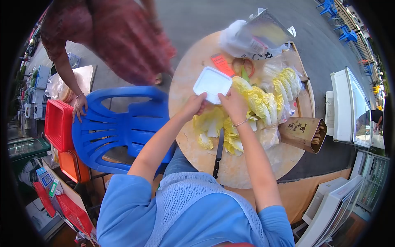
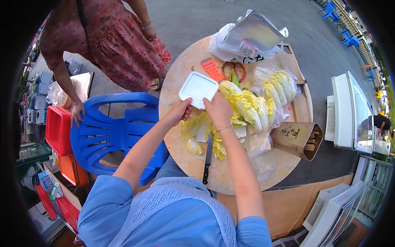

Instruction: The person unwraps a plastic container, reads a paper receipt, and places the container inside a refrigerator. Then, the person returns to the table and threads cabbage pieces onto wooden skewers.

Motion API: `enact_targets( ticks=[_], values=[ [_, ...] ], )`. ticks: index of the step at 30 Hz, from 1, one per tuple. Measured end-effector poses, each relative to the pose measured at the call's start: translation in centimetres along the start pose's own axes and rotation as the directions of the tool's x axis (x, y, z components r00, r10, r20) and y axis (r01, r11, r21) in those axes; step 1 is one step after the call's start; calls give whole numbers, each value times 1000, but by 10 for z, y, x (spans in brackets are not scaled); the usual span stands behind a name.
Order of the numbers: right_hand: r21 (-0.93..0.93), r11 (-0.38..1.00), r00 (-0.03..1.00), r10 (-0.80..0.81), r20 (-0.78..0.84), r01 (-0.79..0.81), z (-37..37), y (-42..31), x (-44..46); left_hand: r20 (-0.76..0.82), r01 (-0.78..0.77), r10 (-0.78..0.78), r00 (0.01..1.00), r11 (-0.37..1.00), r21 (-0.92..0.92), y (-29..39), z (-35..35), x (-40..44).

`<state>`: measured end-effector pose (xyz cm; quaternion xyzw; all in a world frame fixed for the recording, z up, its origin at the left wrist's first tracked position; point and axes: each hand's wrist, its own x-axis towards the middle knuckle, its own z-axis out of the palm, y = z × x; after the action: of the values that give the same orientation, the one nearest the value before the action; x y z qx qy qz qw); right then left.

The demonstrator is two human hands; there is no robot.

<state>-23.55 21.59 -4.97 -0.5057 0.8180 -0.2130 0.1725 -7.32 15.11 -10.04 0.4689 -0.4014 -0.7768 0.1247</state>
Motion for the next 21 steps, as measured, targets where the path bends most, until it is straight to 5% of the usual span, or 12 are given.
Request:
enact_targets(
  ticks=[2,4,5,9,13,18,21],
  values=[
    [-44,996,992,-77,-102,72,0,-2,11,41,-3,3,999,1000,-7,5,-10,-1],
    [-256,898,831,-431,-352,357,6,-6,40,174,21,-42,984,992,122,14,-20,-1],
    [-221,886,845,-459,-274,409,10,-8,50,174,20,-39,984,994,109,13,-22,2],
    [-85,983,984,-166,-66,161,28,-5,74,219,-50,8,976,981,186,10,-28,4],
    [-162,962,970,-233,-69,220,39,4,74,274,-155,109,956,976,152,5,-32,2],
    [-45,981,980,-191,-60,189,34,2,77,344,-270,229,910,960,73,-29,-49,22],
    [-48,987,986,-157,-46,155,35,4,77,328,-329,255,910,924,194,-48,-53,40]
  ],
)
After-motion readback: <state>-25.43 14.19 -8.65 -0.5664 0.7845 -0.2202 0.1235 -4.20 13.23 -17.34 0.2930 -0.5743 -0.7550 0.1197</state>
